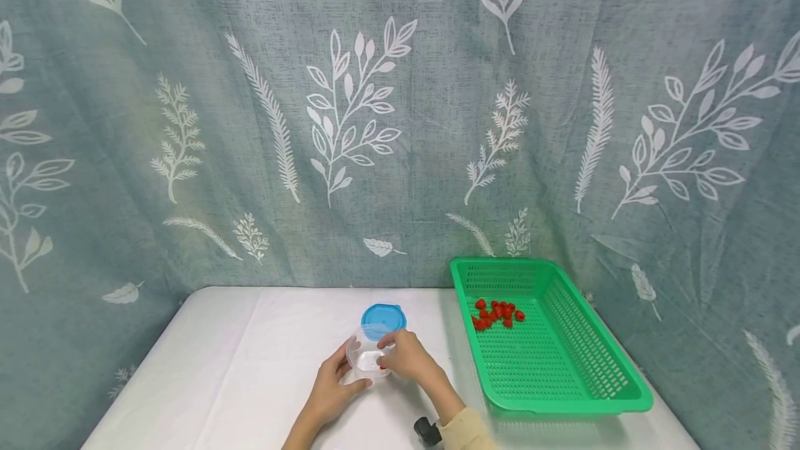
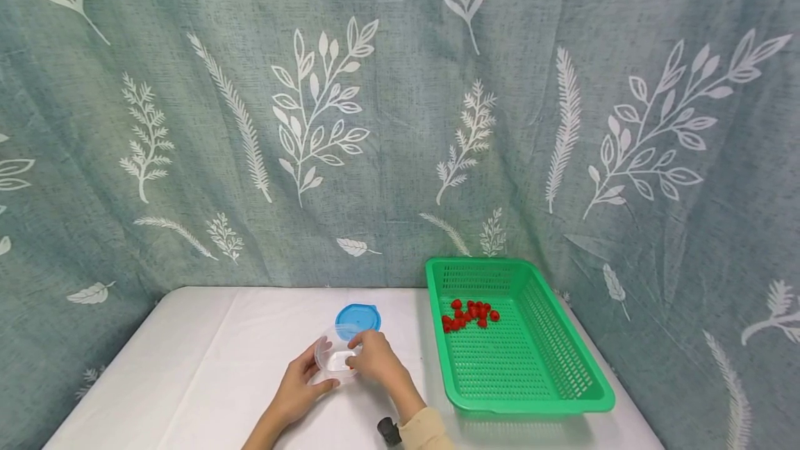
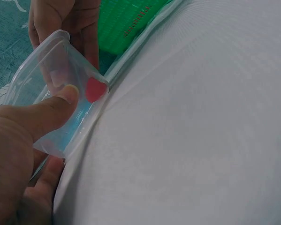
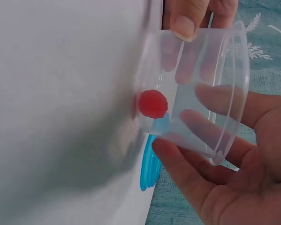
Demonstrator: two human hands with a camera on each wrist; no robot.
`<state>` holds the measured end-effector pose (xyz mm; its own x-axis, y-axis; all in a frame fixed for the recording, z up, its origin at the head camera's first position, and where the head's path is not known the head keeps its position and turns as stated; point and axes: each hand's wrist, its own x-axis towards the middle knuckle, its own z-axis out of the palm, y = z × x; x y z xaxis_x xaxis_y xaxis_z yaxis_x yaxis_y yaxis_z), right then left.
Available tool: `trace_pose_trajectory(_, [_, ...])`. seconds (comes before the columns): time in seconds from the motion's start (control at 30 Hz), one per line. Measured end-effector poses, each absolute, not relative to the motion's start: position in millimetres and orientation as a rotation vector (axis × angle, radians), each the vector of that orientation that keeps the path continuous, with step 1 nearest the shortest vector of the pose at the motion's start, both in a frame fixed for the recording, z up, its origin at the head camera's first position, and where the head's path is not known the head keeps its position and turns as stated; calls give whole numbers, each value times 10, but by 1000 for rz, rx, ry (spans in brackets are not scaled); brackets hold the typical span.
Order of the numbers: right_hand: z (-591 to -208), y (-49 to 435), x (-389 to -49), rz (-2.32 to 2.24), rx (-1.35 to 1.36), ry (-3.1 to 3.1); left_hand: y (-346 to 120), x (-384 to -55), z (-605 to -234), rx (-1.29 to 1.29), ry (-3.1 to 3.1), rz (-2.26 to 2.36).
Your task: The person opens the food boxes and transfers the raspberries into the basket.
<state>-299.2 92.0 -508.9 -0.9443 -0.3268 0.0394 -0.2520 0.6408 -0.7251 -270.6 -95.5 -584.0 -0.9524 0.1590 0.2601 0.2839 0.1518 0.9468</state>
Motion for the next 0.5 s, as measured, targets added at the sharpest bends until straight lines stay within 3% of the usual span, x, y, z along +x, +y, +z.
trace_pose_trajectory(0.5, [-4917, 725, -3112, -502, -569, 2939, -948, -2704, -5862, -482, -2338, -1861])
